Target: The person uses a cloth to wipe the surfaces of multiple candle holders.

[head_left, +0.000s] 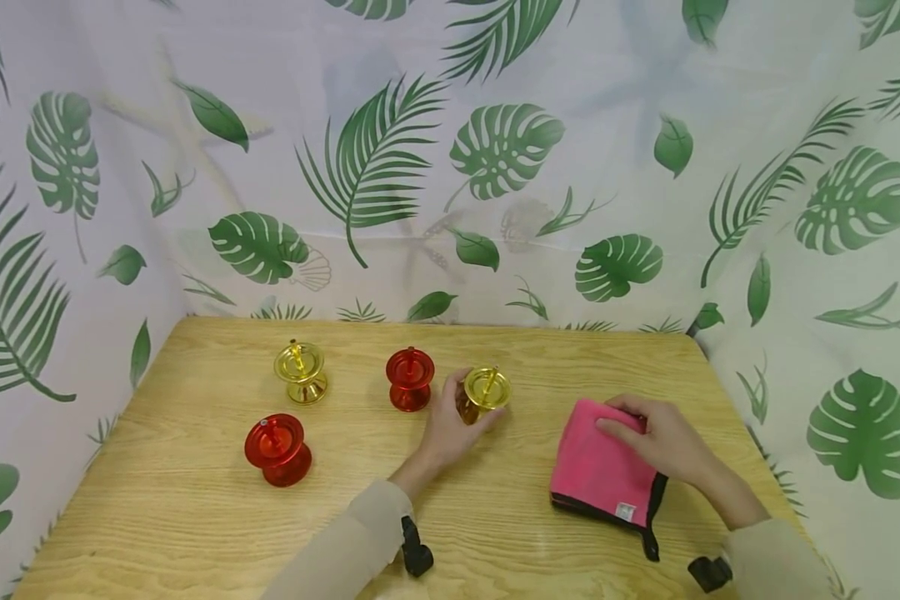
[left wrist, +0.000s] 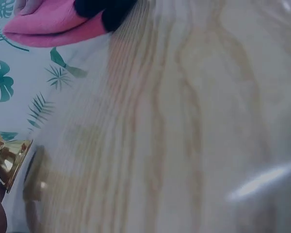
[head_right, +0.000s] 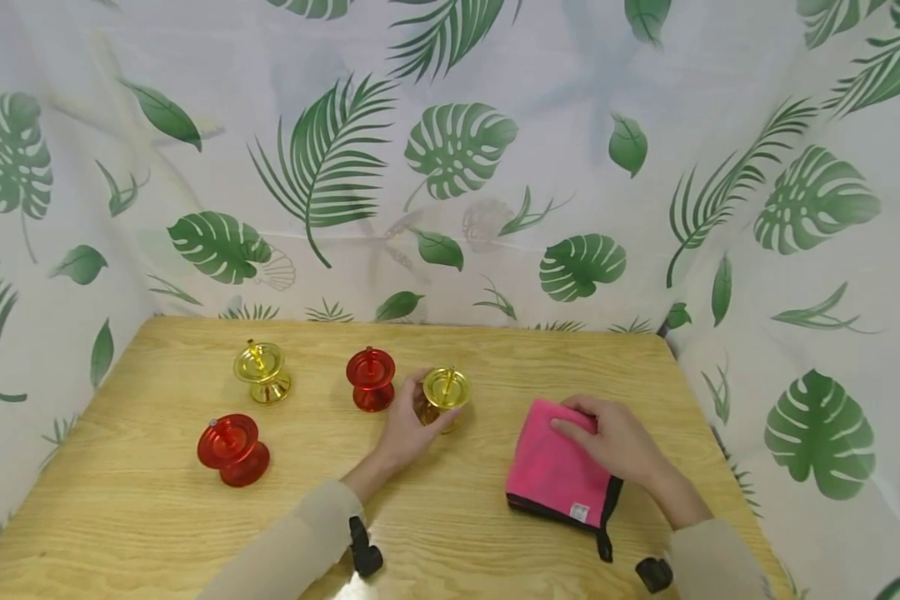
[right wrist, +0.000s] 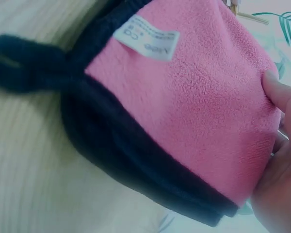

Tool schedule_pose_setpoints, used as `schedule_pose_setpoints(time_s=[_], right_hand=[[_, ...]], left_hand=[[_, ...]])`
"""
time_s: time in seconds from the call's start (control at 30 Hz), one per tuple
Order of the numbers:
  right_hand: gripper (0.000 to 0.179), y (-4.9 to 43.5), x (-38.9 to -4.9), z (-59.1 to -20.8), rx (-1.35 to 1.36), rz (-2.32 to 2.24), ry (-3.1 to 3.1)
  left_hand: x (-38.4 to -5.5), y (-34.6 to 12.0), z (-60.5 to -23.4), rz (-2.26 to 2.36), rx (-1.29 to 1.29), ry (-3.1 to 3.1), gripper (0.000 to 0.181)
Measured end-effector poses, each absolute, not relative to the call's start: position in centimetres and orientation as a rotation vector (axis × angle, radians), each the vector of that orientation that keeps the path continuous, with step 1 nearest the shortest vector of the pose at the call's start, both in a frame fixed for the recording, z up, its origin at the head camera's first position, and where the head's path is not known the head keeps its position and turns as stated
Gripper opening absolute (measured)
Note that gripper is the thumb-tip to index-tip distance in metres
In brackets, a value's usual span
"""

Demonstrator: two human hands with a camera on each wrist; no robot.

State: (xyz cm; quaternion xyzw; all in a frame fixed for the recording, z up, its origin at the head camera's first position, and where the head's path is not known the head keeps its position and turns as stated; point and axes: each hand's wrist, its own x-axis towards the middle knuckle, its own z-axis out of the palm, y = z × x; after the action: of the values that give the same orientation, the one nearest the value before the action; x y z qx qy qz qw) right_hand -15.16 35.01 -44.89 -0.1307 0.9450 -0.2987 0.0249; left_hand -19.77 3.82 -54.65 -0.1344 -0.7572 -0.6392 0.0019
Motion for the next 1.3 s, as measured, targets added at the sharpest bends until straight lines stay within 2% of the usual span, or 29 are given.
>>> schedule_pose_setpoints(time_s=[0.27, 0.73, 1.3], right_hand=[[0.019, 34.5, -15.0, -44.4, -0.385, -1.001, 2.980], [0.020, 31.3, -13.9, -43.4, -0.296, -1.224, 3.121], [0.018, 26.0, -12.8, -40.1, -0.376, -1.361, 3.024]], left_hand=[[-18.5, 3.1, -53.6, -1.926, -0.495, -2.400, 0.072], [-16.6, 1.3, -50.8, -1.854, -0.645, -2.366, 0.072], [-14.7, -1.4, -46.7, -1.515, -0.844, -2.363, 0.078]])
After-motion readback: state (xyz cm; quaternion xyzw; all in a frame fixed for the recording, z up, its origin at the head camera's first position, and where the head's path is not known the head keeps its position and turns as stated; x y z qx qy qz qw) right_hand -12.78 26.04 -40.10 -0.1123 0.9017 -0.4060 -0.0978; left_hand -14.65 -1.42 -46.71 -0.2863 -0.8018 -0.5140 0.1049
